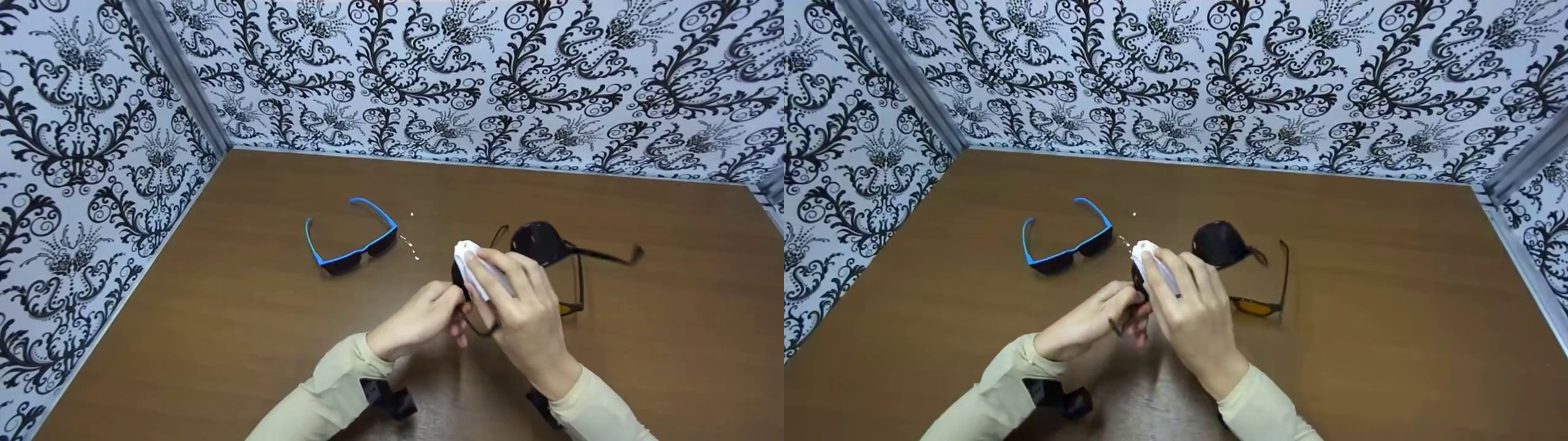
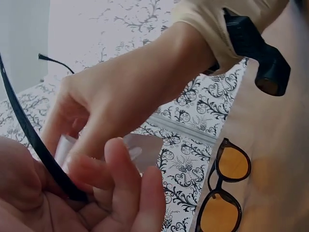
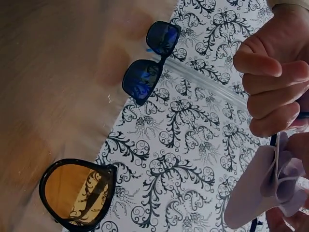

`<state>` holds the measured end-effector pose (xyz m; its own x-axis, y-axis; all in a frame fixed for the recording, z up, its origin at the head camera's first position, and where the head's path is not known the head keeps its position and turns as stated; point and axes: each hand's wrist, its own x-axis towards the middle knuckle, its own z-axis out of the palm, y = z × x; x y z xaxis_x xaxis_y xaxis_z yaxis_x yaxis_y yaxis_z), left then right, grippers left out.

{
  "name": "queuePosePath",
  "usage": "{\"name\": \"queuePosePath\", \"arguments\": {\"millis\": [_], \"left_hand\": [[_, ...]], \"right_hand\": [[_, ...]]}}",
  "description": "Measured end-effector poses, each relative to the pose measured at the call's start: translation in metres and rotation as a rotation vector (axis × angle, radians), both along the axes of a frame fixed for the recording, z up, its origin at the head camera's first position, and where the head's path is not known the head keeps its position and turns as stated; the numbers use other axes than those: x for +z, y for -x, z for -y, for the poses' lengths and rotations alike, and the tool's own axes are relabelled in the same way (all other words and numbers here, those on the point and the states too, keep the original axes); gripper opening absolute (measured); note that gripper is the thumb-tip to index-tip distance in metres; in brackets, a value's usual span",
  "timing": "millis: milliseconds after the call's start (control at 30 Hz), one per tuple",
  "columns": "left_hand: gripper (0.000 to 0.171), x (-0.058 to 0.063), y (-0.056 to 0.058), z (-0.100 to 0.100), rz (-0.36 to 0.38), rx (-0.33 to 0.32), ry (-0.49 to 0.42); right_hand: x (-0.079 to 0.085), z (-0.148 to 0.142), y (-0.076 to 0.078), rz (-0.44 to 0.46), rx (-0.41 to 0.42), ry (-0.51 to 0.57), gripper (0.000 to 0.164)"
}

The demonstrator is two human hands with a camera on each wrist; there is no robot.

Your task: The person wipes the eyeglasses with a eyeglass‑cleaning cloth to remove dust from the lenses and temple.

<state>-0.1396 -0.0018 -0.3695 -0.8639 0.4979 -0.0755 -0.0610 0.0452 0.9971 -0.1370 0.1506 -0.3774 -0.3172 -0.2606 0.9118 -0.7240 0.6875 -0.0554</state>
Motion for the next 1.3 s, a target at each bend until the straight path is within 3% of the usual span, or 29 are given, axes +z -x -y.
{"name": "queuePosePath", "arguments": {"millis": [100, 267, 367, 500, 633, 733, 900, 1000, 1167, 1300], "left_hand": [[0.029, 0.001, 0.002, 0.003, 0.031, 0.004, -0.061], [0.032, 0.003, 0.004, 0.007, -0.006, 0.009, -0.051], [0.031, 0.006, 0.005, 0.009, -0.048, 0.004, 0.026], [0.031, 0.011, 0.006, 0.01, -0.133, 0.002, 0.192], [0.032, 0.012, 0.007, 0.01, -0.166, -0.002, 0.277], [0.034, 0.01, 0.009, 0.008, -0.148, -0.007, 0.251], [0.031, 0.007, 0.01, 0.007, -0.077, -0.033, 0.104], [0.029, 0.006, 0.01, 0.007, -0.035, -0.017, 0.088], [0.026, 0.005, 0.01, 0.004, -0.042, 0.019, 0.186], [0.028, 0.004, 0.012, 0.0, -0.071, -0.01, 0.212]], "right_hand": [[-0.002, -0.004, 0.0, 0.021, 0.066, -0.055, 0.028], [0.003, -0.012, -0.003, 0.02, 0.101, -0.14, 0.03], [0.009, -0.016, -0.005, 0.018, 0.023, -0.142, 0.021], [0.017, -0.016, -0.005, 0.035, -0.093, -0.136, 0.025], [0.021, -0.01, -0.001, 0.082, -0.097, -0.127, 0.026], [0.018, -0.007, 0.002, 0.109, -0.031, -0.108, 0.025], [0.01, -0.011, 0.001, 0.147, 0.104, -0.146, 0.023], [0.009, -0.017, -0.002, 0.155, 0.064, -0.184, 0.022], [0.012, -0.019, -0.003, 0.132, -0.071, -0.147, 0.022], [0.013, -0.013, 0.001, 0.131, -0.027, -0.063, 0.025]]}}
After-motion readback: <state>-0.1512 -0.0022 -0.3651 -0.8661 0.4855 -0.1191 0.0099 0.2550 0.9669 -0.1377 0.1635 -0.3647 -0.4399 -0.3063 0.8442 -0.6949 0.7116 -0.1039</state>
